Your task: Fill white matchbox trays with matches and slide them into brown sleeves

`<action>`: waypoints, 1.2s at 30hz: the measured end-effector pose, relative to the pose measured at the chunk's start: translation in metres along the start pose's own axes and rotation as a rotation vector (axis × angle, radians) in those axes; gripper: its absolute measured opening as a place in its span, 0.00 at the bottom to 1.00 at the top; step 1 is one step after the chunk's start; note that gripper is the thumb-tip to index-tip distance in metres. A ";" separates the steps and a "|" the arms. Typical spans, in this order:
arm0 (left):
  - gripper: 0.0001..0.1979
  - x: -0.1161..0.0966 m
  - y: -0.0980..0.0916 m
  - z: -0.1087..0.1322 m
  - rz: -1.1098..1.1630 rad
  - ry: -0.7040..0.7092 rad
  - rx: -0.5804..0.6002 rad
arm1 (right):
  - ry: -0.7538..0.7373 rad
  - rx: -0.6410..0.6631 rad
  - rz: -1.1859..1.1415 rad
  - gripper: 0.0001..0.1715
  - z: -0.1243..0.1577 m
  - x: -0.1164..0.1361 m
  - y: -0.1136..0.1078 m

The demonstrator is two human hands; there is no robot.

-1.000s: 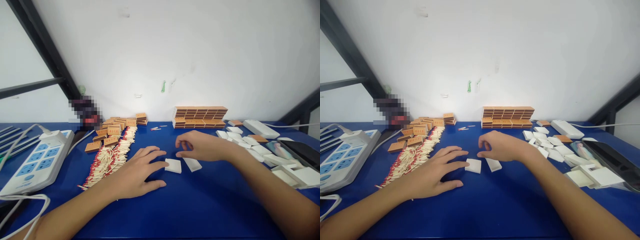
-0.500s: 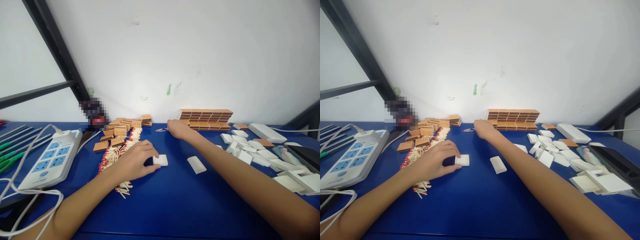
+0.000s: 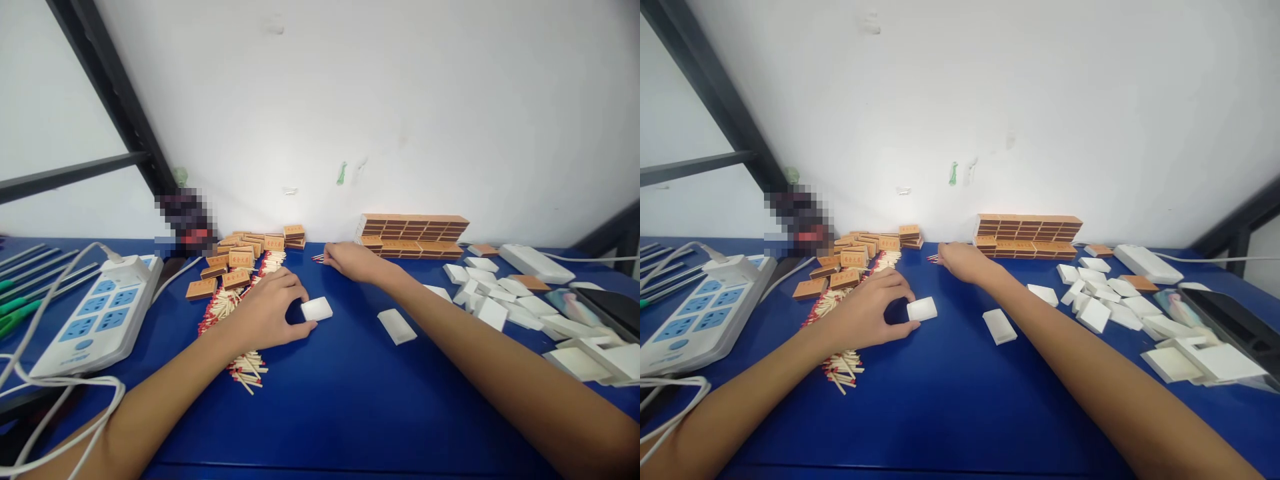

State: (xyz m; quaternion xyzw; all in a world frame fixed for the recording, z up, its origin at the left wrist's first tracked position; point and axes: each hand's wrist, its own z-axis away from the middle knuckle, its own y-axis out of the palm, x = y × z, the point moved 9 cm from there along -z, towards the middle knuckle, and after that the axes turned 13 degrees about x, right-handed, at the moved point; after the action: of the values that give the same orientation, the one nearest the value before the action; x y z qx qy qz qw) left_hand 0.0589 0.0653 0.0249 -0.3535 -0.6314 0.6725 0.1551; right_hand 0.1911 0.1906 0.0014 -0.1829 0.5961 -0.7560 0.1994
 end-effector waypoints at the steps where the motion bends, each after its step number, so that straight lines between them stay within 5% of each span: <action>1: 0.14 0.000 0.000 0.000 -0.005 0.000 0.000 | -0.002 -0.011 -0.008 0.13 -0.002 0.000 0.001; 11: 0.13 0.006 -0.001 0.000 -0.011 0.001 -0.008 | -0.049 -0.026 -0.104 0.12 -0.004 -0.007 0.002; 18: 0.13 0.023 -0.011 0.001 -0.120 -0.098 -0.146 | -0.162 0.030 -0.181 0.14 0.011 0.014 -0.014; 25: 0.14 0.025 -0.008 0.000 -0.150 -0.098 -0.141 | 0.014 -0.014 -0.130 0.11 0.008 0.005 -0.008; 36: 0.14 0.025 -0.006 0.000 -0.152 -0.086 -0.134 | 0.059 -0.062 -0.243 0.11 -0.003 -0.010 0.004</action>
State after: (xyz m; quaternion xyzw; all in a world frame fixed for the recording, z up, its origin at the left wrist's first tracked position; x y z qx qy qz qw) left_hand 0.0396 0.0824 0.0239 -0.2848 -0.7060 0.6297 0.1544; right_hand 0.1986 0.1980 -0.0037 -0.2375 0.5984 -0.7607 0.0830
